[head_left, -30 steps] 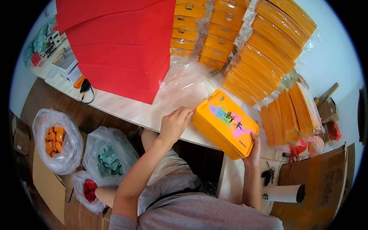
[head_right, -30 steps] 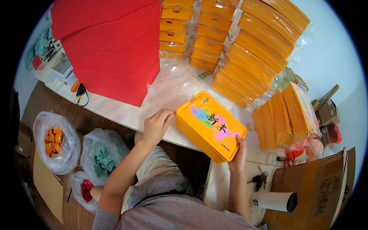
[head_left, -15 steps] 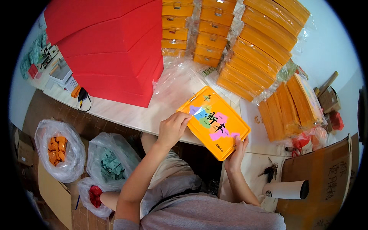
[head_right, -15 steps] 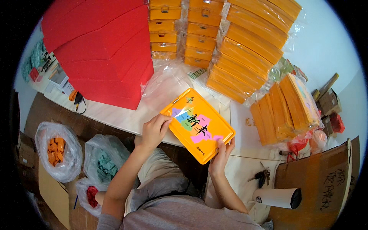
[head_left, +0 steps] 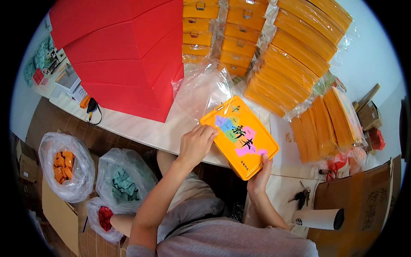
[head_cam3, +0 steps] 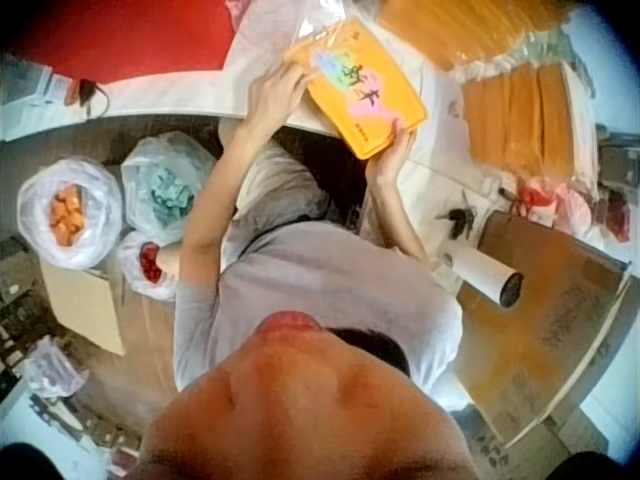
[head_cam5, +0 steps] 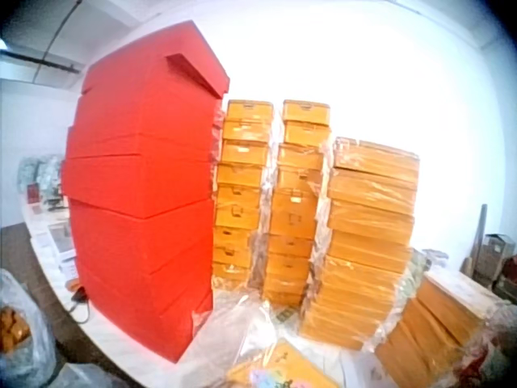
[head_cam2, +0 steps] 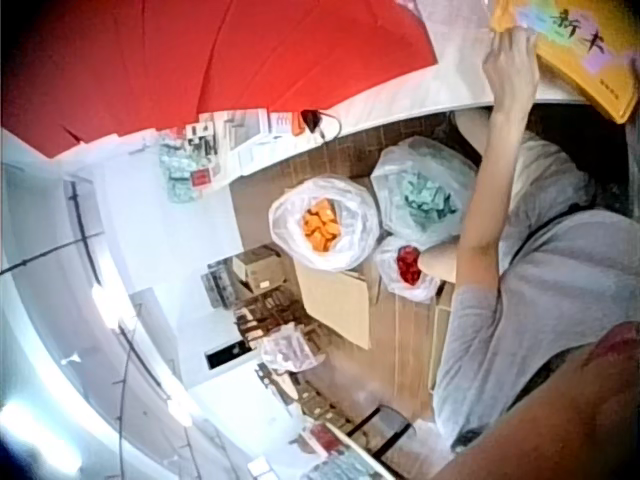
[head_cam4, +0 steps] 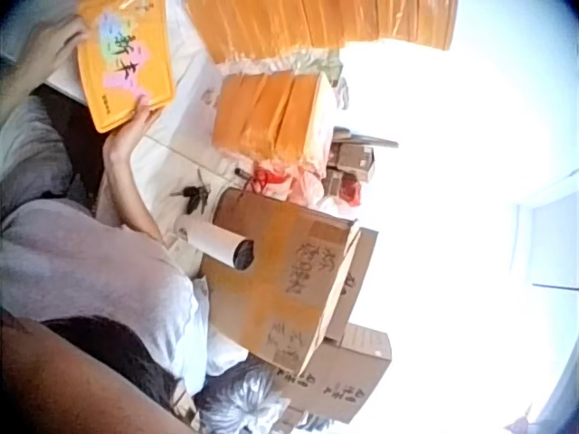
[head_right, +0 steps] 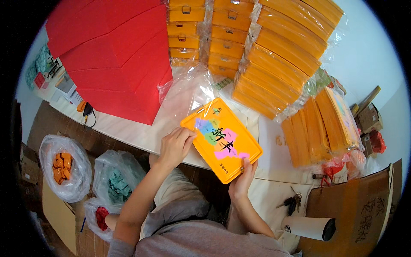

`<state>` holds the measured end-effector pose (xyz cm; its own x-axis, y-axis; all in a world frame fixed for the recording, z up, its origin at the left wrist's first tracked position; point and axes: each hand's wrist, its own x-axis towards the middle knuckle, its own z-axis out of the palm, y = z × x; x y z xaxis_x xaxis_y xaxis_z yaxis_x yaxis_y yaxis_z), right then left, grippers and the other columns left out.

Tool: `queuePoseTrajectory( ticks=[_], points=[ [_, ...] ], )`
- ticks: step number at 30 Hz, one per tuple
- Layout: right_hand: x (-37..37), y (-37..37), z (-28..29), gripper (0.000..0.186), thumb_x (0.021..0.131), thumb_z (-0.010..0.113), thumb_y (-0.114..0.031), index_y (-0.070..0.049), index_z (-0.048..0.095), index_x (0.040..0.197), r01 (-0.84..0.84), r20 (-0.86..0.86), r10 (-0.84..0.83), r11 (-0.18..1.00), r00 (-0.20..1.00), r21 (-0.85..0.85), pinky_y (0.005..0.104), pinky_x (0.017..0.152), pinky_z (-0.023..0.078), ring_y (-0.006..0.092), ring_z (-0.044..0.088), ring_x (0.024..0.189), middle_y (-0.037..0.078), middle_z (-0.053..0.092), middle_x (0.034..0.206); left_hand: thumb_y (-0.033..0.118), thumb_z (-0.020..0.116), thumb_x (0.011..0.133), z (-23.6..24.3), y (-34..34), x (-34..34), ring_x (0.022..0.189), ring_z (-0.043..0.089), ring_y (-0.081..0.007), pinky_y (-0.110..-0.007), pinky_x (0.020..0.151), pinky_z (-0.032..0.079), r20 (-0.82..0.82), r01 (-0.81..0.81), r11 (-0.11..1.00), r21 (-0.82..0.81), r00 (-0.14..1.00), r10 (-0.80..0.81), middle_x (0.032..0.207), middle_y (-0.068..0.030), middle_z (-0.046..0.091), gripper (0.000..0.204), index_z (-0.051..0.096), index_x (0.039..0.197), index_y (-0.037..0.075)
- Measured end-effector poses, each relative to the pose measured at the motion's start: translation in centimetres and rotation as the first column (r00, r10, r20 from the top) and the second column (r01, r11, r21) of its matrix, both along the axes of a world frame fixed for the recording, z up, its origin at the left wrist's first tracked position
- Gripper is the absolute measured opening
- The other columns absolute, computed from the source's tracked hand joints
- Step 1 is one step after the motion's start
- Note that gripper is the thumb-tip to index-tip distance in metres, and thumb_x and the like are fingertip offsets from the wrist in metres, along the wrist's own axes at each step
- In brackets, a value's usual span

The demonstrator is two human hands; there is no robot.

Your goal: The person takes colorful packets from plastic bags, places them into a small orange tin box, closes the lid, wraps the box in a clear plastic bag, and then places the completed box into a larger cardboard shipping carton.

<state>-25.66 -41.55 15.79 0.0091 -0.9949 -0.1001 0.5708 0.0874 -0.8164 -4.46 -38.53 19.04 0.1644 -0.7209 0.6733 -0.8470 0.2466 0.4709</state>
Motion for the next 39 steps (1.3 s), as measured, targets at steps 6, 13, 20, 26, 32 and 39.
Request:
queuePoseTrajectory(
  ticks=[6, 13, 20, 26, 32, 39],
  points=[
    [0.8, 1.6, -0.8, 0.041, 0.094, 0.049, -0.025, -0.007, 0.038, 0.128, -0.127, -0.025, 0.127, 0.992, 0.992, 0.000, 0.0360, 0.099, 0.040, 0.0189, 0.048, 0.117, 0.008, 0.049, 0.125, 0.009, 0.064, 0.080, 0.2, -0.1, 0.0, 0.071, 0.060, -0.0216, -0.033, 0.059, 0.049, 0.029, 0.015, 1.000, -0.020, 0.999, -0.015, 0.075, -0.0039, 0.059, 0.008, 0.057, 0.083, 0.010],
    [1.0, 0.7, 1.2, 0.051, 0.092, 0.049, -0.036, -0.008, 0.039, 0.133, -0.211, 0.100, 0.198, 0.969, 0.975, 0.131, 0.0369, 0.103, 0.038, 0.0215, 0.048, 0.121, 0.008, 0.050, 0.131, 0.007, 0.070, 0.074, 0.4, -0.3, 2.1, 0.082, 0.057, -0.0241, -0.035, 0.068, 0.047, 0.144, -0.169, 0.960, -0.222, 0.968, 0.204, 0.088, -0.0049, 0.056, 0.017, 0.059, 0.086, 0.010],
    [1.3, -0.2, 0.1, 0.051, 0.092, 0.050, -0.036, -0.008, 0.039, 0.133, -0.243, 0.111, 0.227, 0.956, 0.967, 0.165, 0.0384, 0.105, 0.033, 0.0210, 0.045, 0.124, 0.007, 0.049, 0.132, 0.003, 0.067, 0.074, -3.6, -2.0, 3.7, 0.090, 0.057, -0.0308, -0.039, 0.076, 0.047, -0.149, -0.271, 0.951, -0.151, 0.957, 0.249, 0.098, -0.0109, 0.056, 0.029, 0.051, 0.099, 0.005],
    [1.5, -1.5, -1.1, 0.049, 0.092, 0.051, -0.033, -0.008, 0.040, 0.133, -0.255, 0.087, 0.244, 0.956, 0.966, 0.147, 0.0385, 0.104, 0.035, 0.0209, 0.046, 0.122, 0.007, 0.049, 0.131, 0.011, 0.064, 0.081, -4.5, -3.5, 4.2, 0.086, 0.061, -0.0262, -0.038, 0.071, 0.048, -0.412, -0.350, 0.935, 0.052, 0.846, 0.339, 0.095, -0.0086, 0.058, 0.023, 0.049, 0.098, 0.006],
    [1.6, -1.8, -2.1, 0.048, 0.091, 0.052, -0.030, -0.008, 0.039, 0.131, -0.233, -0.007, 0.235, 0.964, 0.972, 0.127, 0.0385, 0.101, 0.038, 0.0210, 0.048, 0.119, 0.006, 0.050, 0.127, 0.027, 0.060, 0.087, -4.3, -5.7, 3.2, 0.081, 0.062, -0.0227, -0.036, 0.069, 0.047, -0.724, -0.381, 0.906, 0.183, 0.571, 0.386, 0.085, -0.0075, 0.059, 0.026, 0.048, 0.096, 0.005],
    [1.8, -1.7, -2.4, 0.045, 0.090, 0.052, -0.026, -0.007, 0.040, 0.128, -0.178, -0.039, 0.185, 0.974, 0.982, 0.143, 0.0374, 0.100, 0.039, 0.0204, 0.049, 0.116, 0.007, 0.051, 0.124, 0.024, 0.061, 0.086, -4.5, -7.4, 4.7, 0.080, 0.062, -0.0228, -0.036, 0.069, 0.047, -0.715, -0.397, 0.870, 0.291, 0.515, 0.474, 0.088, -0.0086, 0.059, 0.026, 0.049, 0.096, 0.004]
  ],
)
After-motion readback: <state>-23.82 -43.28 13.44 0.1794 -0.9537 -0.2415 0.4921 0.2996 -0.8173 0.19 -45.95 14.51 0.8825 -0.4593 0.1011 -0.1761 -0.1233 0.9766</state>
